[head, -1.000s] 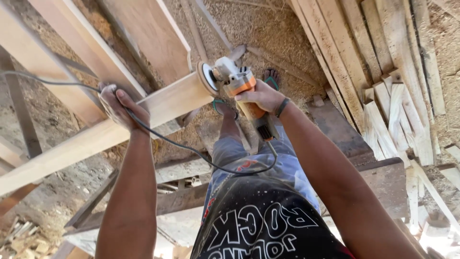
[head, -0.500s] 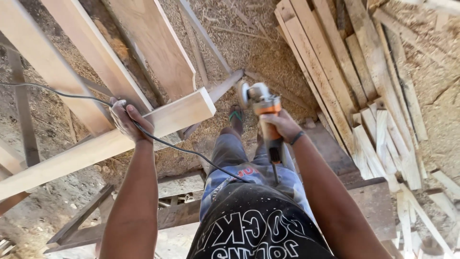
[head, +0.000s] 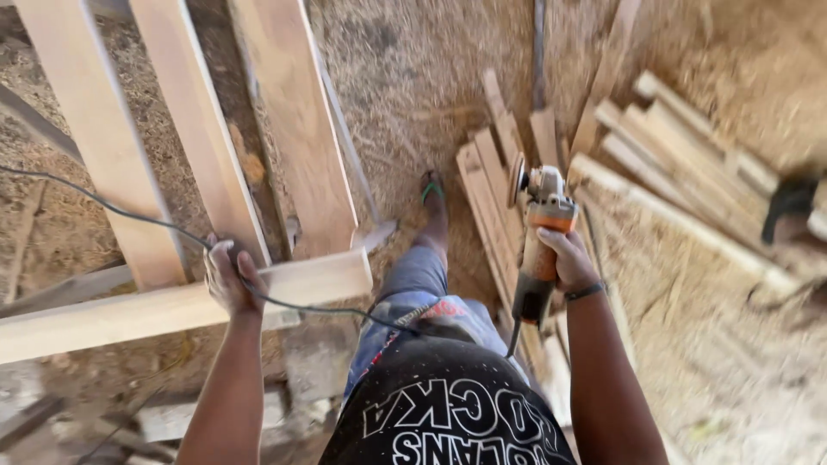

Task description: Sanding wooden furniture slats using an angle grinder equipped with a sanding disc.

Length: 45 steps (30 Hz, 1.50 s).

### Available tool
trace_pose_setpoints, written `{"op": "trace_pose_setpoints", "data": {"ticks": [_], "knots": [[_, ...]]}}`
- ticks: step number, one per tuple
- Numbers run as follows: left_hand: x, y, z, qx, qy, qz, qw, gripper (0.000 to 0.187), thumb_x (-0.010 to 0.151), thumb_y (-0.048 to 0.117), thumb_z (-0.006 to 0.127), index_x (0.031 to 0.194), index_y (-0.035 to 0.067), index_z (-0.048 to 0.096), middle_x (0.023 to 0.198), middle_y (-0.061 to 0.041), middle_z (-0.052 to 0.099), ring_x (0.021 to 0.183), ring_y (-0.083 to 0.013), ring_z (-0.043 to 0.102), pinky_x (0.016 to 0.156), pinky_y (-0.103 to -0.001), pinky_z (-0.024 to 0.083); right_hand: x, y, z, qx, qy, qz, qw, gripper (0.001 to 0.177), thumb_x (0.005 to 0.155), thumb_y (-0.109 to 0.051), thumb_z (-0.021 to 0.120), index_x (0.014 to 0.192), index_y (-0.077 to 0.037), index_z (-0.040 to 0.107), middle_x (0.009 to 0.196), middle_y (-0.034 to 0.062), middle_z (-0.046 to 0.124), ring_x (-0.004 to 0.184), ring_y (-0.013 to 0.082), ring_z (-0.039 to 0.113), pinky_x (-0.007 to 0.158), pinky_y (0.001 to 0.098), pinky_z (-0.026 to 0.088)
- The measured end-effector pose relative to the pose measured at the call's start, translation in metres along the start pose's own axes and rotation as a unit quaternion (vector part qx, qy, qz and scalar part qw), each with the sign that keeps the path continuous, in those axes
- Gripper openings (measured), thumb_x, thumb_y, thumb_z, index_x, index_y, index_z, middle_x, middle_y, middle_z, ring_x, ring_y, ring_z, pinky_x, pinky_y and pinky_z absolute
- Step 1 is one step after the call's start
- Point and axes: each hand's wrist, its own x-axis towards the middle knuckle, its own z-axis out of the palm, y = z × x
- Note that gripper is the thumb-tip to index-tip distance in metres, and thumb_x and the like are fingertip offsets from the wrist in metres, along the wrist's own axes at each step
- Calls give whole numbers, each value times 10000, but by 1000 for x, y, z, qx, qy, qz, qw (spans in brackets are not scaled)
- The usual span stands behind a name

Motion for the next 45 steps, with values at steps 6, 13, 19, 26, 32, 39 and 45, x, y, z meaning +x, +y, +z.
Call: {"op": "trace_pose_setpoints", "data": {"ticks": [6,13,19,26,32,39,45], "knots": [[7,20,-9,10,-42,-69,997,480,1138,509,376,1250,73,542,1396,-260,621,1166,-473,635,952,-573,510,103,-74,10,-43,12,39,998,473,865,-176,597,1321,-68,535,914,115,674,692,269,699,598,446,593],[23,42,-18,21,-48,-67,996,519,1115,514,380,1263,44,544,1448,-285,569,1230,-490,588,1015,-550,471,202,-131,46,-76,-29,58,995,406,905,-197,630,1263,-14,574,908,136,673,717,268,697,634,429,594],[42,53,19,-10,30,-177,984,610,1108,573,256,1254,51,535,1443,-269,555,1389,-470,524,1110,-605,413,264,-181,98,-58,-144,91,984,403,927,-236,634,1251,-3,575,894,155,681,714,288,700,648,443,594],[165,111,99,-183,188,-197,945,570,1165,525,245,1292,27,491,1603,-337,370,1517,-476,362,1260,-632,322,373,-228,147,-54,-225,131,964,461,938,-269,655,1310,-14,562,924,140,675,743,295,700,667,450,592],[297,172,168,-77,128,-229,962,604,1134,532,263,1313,14,516,1560,-334,438,1461,-485,441,1209,-620,357,505,-260,173,-53,-254,178,949,493,928,-242,664,1325,5,509,954,169,668,779,297,700,702,462,610],[394,185,258,78,58,-352,931,639,1081,564,261,1332,43,531,1406,-303,522,1336,-481,495,1129,-618,351,619,-308,229,-111,-256,262,924,539,860,-213,696,1320,-21,492,998,144,654,804,244,696,709,453,639],[397,183,263,174,31,-328,928,654,1110,557,262,1367,24,542,1474,-320,497,1360,-526,443,1104,-659,319,678,-302,257,-111,-336,268,896,537,870,-216,717,1321,-6,515,1009,130,665,802,248,689,680,430,636]]}}
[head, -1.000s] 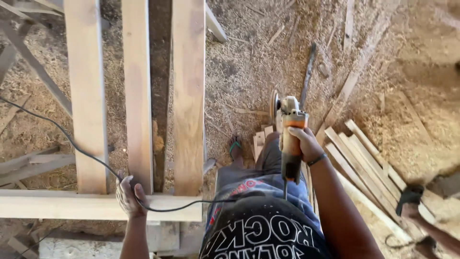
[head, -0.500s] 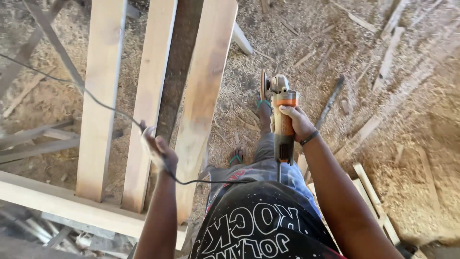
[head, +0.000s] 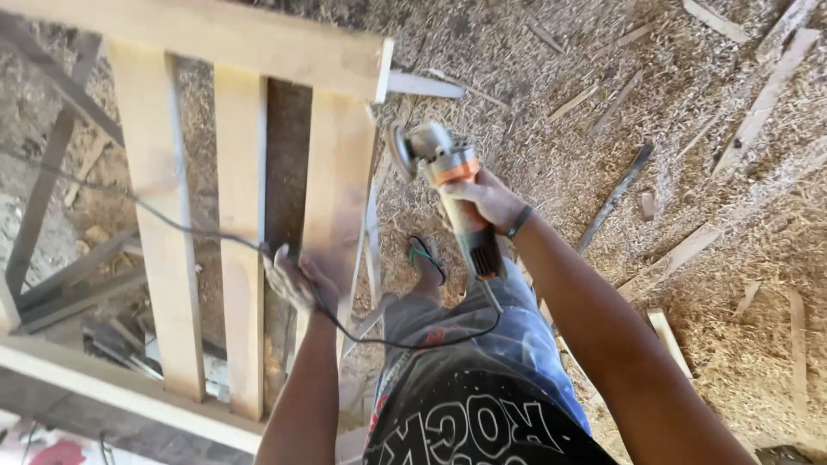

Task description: Sanding wooden furniture slats using an angle grinder equipped with a sanding disc.

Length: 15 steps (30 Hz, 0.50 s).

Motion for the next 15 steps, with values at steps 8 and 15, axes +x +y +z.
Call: {"op": "trace_pose_setpoints", "data": {"ticks": [8,15], "knots": [[-2,8,-9,-22,-26,-19,999,703,1102,598,267,1380,7,526,1344,-311,531,1220,-484,520,1035,-627,387,28,-7,-5,3,-25,15,1000,451,861,-209,766,1235,-10,612,954,88,692,785,209,706,672,370,604],[0,12,-10,-16,-23,3,1000,694,1129,590,269,1386,-4,521,1371,-317,511,1257,-485,503,1060,-622,368,33,0,-23,-81,-17,20,996,413,900,-227,734,1247,-16,655,996,63,730,848,161,719,755,324,600]]}}
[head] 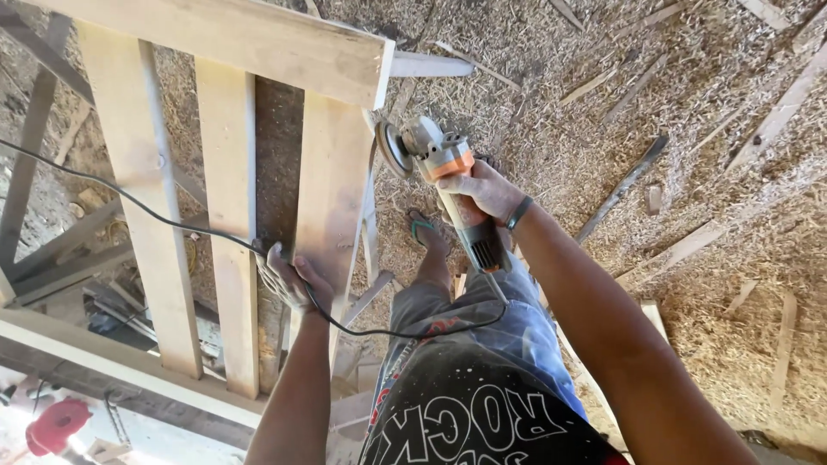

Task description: Sanding wooden furniture slats using an angle grinder equipped with a sanding disc.

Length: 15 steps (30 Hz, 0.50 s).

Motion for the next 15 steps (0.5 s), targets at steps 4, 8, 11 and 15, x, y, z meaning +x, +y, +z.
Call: {"op": "trace_pose_setpoints", "data": {"ticks": [4,8,11,15], "knots": [[1,0,0,-7,-13,-16,1000,714,1102,589,279,1383,-20,522,1289,-287,538,1210,-469,514,1049,-618,367,2,-8,2,58,-3,34,998,373,896,-207,739,1192,-2,641,927,80,695,777,194,705,682,373,595],[2,6,-4,2,-13,-7,1000,695,1112,576,288,1382,-18,528,1299,-287,541,1215,-475,512,1058,-616,363,2,-13,7,46,-21,-4,999,393,905,-188,727,1252,-22,650,995,63,711,836,170,702,732,347,589],[3,8,-5,-1,-17,-10,1000,696,1110,572,288,1389,-22,521,1303,-292,536,1210,-478,513,1047,-611,364,1,-14,5,49,-22,4,999,406,888,-160,735,1252,-18,625,1007,70,706,847,184,714,742,358,600],[2,-1,2,12,-16,4,1000,677,1128,552,290,1408,-20,519,1366,-310,523,1254,-502,494,1064,-618,353,7,2,-9,8,-5,-5,1000,410,911,-166,730,1280,-15,634,1056,69,717,901,173,717,803,341,593]]}}
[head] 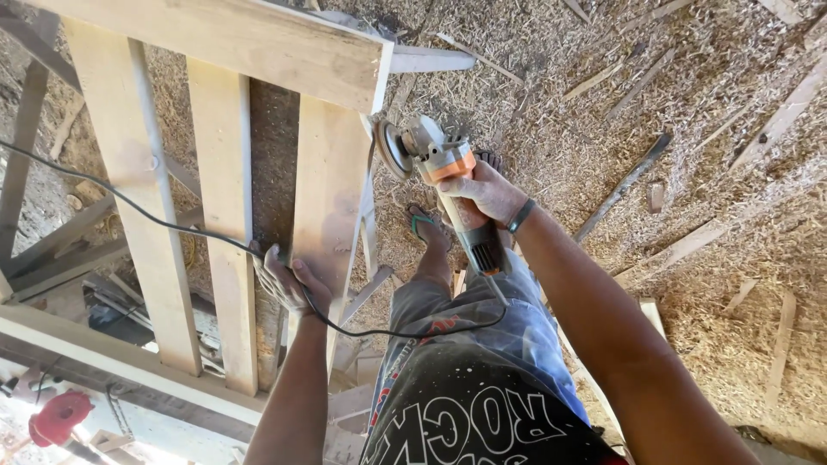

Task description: Sanding wooden furniture slats using an angle grinder equipped with a sanding disc.

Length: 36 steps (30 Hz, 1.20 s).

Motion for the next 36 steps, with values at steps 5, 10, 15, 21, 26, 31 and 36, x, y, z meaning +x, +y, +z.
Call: {"op": "trace_pose_setpoints", "data": {"ticks": [5,10,15,21,26,31,36], "knots": [[-2,5,-7,-5,-1,-13,1000,667,1113,549,315,1392,-17,532,1322,-295,548,1224,-493,525,1056,-612,386,1,-5,10,106,-50,-18,993,375,931,-152,748,1237,5,599,959,105,685,796,231,707,682,391,608],[-2,3,-6,-10,-2,-1,1000,674,1127,553,309,1391,-28,528,1380,-330,517,1270,-513,497,1077,-618,369,0,-18,19,58,-24,-3,998,421,898,-177,747,1258,-9,605,977,80,696,803,206,715,680,373,622],[1,6,-5,-21,-2,-22,1000,696,1106,571,311,1374,-32,534,1370,-330,517,1269,-508,495,1089,-623,361,2,-24,19,58,-27,-24,998,450,883,-170,743,1280,-7,606,1032,73,719,860,188,730,751,353,622],[1,6,-7,-19,-7,-18,1000,693,1106,563,297,1383,-29,526,1385,-328,515,1277,-507,495,1093,-617,360,1,-26,25,49,-16,-31,998,462,882,-160,740,1296,-22,590,1032,63,700,828,183,714,732,357,614],[4,7,-3,-10,14,18,1000,670,1146,548,273,1400,-26,509,1482,-339,487,1337,-514,489,1109,-609,367,-3,-28,30,118,-51,-27,991,449,891,-151,757,1282,-14,584,991,90,685,822,205,723,716,385,621],[2,8,-7,-10,4,4,1000,684,1127,559,276,1393,-22,521,1481,-329,485,1328,-513,496,1102,-610,373,4,-12,16,64,-10,-26,998,437,890,-169,762,1268,-24,598,1032,70,697,866,184,718,764,362,620],[-2,0,-6,-12,-8,-16,1000,697,1112,573,285,1390,-18,525,1447,-320,497,1311,-504,505,1094,-608,381,-3,-10,15,43,23,24,999,423,877,-188,755,1236,-16,612,989,72,691,830,203,721,729,372,616]]}}
